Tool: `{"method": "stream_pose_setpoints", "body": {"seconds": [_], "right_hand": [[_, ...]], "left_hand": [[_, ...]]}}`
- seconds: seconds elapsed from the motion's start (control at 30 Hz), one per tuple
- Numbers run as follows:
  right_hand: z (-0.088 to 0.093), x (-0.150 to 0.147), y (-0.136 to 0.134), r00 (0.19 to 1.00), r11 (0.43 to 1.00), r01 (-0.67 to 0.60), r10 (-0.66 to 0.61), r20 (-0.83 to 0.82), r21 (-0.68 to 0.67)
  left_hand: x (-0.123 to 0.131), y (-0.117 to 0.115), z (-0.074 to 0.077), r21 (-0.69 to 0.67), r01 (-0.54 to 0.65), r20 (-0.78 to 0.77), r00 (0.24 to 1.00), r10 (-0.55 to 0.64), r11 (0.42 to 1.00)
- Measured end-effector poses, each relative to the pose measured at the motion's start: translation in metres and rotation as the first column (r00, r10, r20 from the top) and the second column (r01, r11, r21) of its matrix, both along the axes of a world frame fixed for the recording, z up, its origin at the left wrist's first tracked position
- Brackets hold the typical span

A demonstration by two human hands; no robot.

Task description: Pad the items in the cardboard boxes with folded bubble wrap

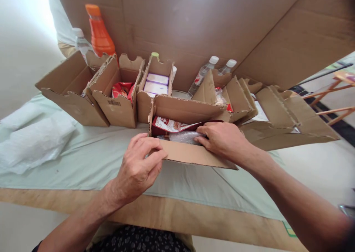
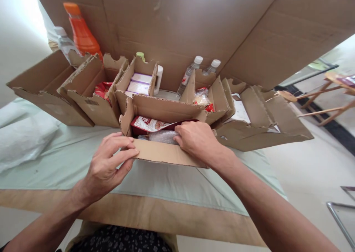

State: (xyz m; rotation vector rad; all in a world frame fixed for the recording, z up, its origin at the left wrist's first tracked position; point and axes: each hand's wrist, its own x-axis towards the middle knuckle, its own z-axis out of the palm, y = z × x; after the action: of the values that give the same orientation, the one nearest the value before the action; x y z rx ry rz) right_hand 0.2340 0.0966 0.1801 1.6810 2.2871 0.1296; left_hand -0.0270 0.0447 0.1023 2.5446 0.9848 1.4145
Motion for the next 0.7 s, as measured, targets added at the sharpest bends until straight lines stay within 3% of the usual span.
{"method": "stream_pose_setpoints", "body": {"seconds": [0.13,0.23,0.3,0.37,0.4,0.43,0.53,0.63,0.7], "right_hand": [[0.006,-0.009,-0.002,0.998,0.998,0.032,-0.029,0.057,-0.054],[0.018,0.000,-0.027,0.997,0.986,0.038,-0.027,-0.074,0.161],[0.025,0.018,-0.055,0.973,0.890,0.095,0.011,-0.229,0.446],[0.025,0.045,-0.083,0.912,0.769,0.226,0.049,-0.407,0.598],[0.021,0.059,-0.094,0.867,0.747,0.301,0.044,-0.497,0.592],[0.014,0.072,-0.102,0.815,0.761,0.364,0.019,-0.580,0.537],[-0.022,0.090,-0.104,0.644,0.874,0.413,-0.082,-0.761,0.256],[-0.062,0.071,-0.081,0.450,0.941,0.333,-0.108,-0.887,0.055],[-0.080,0.048,-0.069,0.342,0.944,0.329,-0.091,-0.935,0.029]], "left_hand": [[0.003,-0.002,0.002,0.018,-0.037,0.016,0.999,0.037,0.999],[0.001,-0.007,0.001,0.023,-0.139,0.100,0.986,0.136,0.990],[-0.004,-0.010,-0.004,-0.010,-0.216,0.166,0.962,0.215,0.976],[-0.009,-0.010,-0.013,-0.098,-0.252,0.236,0.934,0.268,0.963],[-0.010,-0.009,-0.018,-0.172,-0.243,0.272,0.920,0.283,0.955],[-0.010,-0.007,-0.024,-0.262,-0.214,0.305,0.907,0.291,0.941],[-0.001,0.004,-0.038,-0.519,-0.057,0.364,0.888,0.281,0.853],[0.016,0.014,-0.044,-0.643,0.115,0.422,0.879,0.224,0.757],[0.023,0.013,-0.045,-0.664,0.203,0.474,0.859,0.195,0.719]]}}
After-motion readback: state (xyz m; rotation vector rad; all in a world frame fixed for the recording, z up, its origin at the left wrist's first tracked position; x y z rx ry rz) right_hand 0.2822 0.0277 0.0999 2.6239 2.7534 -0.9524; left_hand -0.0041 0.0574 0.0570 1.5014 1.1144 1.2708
